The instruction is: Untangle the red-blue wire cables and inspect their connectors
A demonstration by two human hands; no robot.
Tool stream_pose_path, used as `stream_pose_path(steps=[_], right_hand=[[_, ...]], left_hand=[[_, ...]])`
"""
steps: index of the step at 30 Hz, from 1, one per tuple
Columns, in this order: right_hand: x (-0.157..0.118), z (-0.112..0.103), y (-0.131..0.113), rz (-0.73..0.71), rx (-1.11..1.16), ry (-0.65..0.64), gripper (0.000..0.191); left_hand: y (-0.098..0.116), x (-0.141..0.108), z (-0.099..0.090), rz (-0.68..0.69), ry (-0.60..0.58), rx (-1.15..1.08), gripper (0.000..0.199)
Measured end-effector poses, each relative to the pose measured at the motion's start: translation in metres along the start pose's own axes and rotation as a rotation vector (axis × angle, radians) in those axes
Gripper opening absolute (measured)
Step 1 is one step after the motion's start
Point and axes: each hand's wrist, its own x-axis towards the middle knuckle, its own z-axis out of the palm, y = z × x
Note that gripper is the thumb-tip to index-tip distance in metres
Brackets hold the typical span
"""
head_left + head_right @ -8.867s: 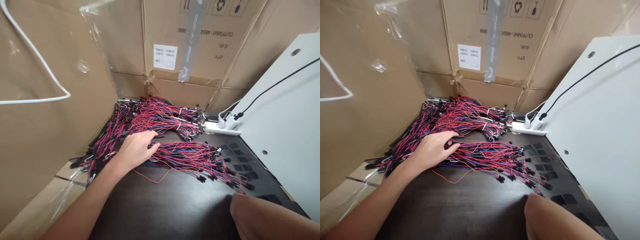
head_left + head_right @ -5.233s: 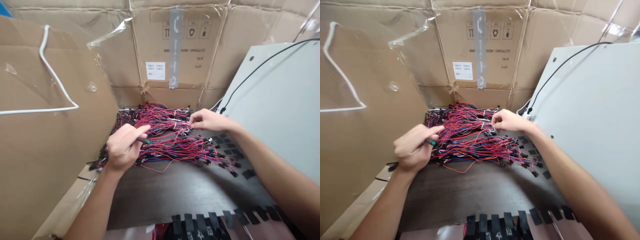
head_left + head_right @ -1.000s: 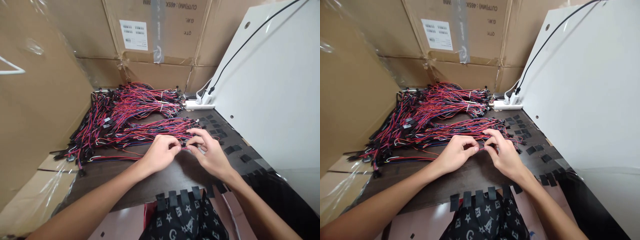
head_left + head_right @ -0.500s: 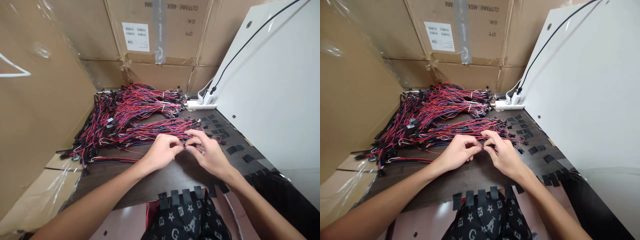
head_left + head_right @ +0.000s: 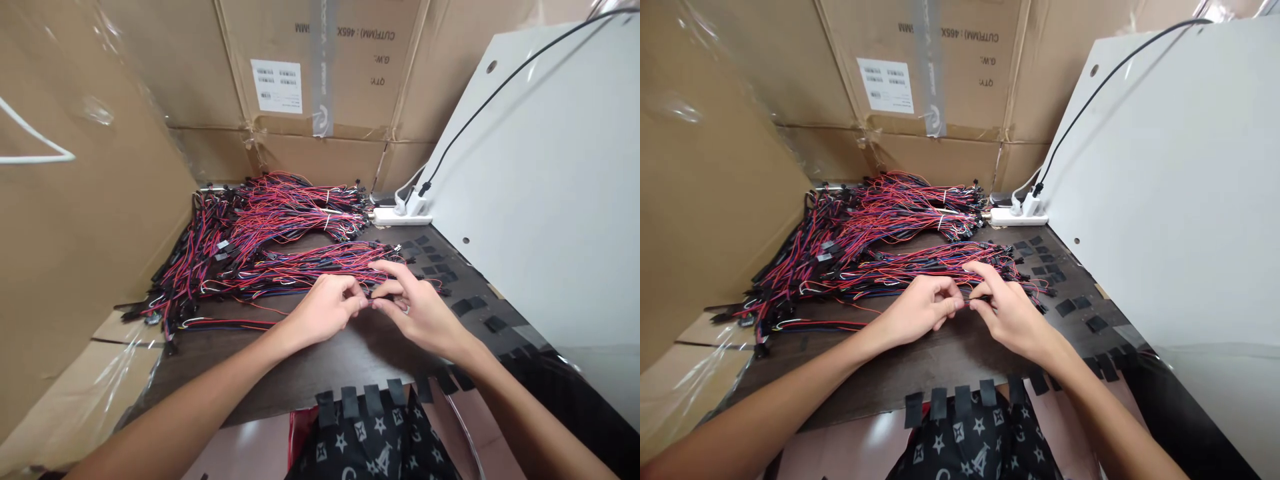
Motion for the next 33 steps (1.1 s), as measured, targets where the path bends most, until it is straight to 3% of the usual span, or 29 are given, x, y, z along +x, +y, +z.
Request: stream_pose_path(steps=[15, 23, 28, 33], right_hand=[[-0.008, 0.0, -0.003, 0.178, 0.206, 0.094, 0.054], [-0.016, -0.009, -0.002, 0.18, 0.127, 0.161, 0.053], [-0.013, -0.013, -0.008, 0.056, -0.082, 0.075, 0.055], [-0.004, 0.004, -0.011, -0.073, -0.404, -0.055, 0.059]], left_hand=[[0.003, -0.003, -0.003, 0.05, -0.046, -0.003, 0.011], [0.005, -0.002, -0.003, 0.055, -0.053, 0.037, 0.016], [0.009, -0.003, -0.001, 0.091, -0.029, 0.18, 0.017], [0.003, -0.002, 0.004, 0.118, 0.039, 0.251, 0.017]])
